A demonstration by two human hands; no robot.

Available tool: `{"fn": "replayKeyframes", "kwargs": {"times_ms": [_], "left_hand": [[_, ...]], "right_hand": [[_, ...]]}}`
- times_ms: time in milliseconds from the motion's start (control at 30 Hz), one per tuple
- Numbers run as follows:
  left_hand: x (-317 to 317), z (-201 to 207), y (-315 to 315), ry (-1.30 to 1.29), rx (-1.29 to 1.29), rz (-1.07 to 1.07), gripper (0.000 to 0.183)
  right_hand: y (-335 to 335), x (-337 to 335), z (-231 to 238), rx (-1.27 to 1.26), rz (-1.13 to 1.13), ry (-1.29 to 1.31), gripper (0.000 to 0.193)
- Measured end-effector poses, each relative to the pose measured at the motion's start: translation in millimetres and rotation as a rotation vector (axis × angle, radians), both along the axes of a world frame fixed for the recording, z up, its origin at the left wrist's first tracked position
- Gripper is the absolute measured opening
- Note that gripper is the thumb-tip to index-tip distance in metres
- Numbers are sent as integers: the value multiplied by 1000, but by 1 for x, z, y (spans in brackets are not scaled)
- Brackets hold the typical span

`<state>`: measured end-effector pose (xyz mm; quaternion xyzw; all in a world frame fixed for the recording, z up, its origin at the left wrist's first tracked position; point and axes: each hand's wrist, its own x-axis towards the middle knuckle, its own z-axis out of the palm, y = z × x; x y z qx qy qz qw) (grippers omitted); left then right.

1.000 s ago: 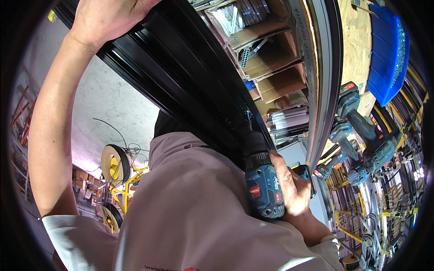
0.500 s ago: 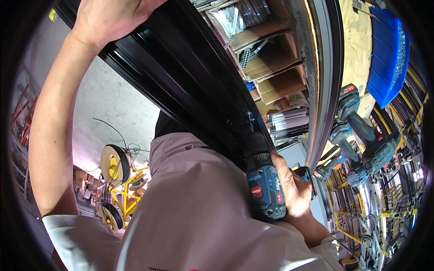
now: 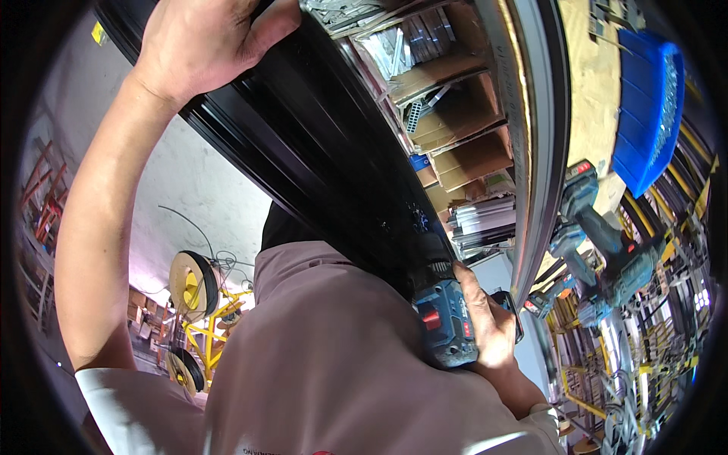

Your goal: The person uses a drill to secure screws into a black metal frame, then uses a blow-off tool and a hammer to fit additional metal components into the structure.

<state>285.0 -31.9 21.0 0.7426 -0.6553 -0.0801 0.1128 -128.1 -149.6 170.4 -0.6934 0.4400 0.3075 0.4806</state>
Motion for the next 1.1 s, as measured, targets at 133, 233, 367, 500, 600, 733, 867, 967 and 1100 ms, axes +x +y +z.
{"fn": "replayKeyframes", "kwargs": {"times_ms": [133, 233, 367, 500, 600, 733, 867, 967, 1100], "left_hand": [[-3, 4, -7, 25, -219, -41, 23], [6, -8, 5, -7, 2, 46, 34], [-4, -15, 8, 29, -31, 80, 36], [-5, -5, 10, -20, -33, 52, 32], [-2, -26, 4, -173, -212, -27, 32], [-12, -18, 1, -329, -187, -67, 34], [-116, 21, -6, -207, -505, -214, 38], [-265, 64, -21, 176, -312, -413, 36], [-451, 91, -90, 334, -212, -559, 31]], "right_hand": [[3, -6, 42, -94, 152, -190, 88], [26, -14, 65, -227, 25, -176, 90], [72, -50, 80, -313, -310, -185, 83], [122, -97, 84, -393, -665, -308, 82], [150, -151, 86, -494, -1010, -393, 77], [153, -219, 101, -747, -1320, -626, 46], [130, -307, 110, -1100, -1350, -823, 36], [88, -376, 95, -1372, -1338, -946, 38], [30, -516, 75, -1669, -1348, -929, 41]]}}
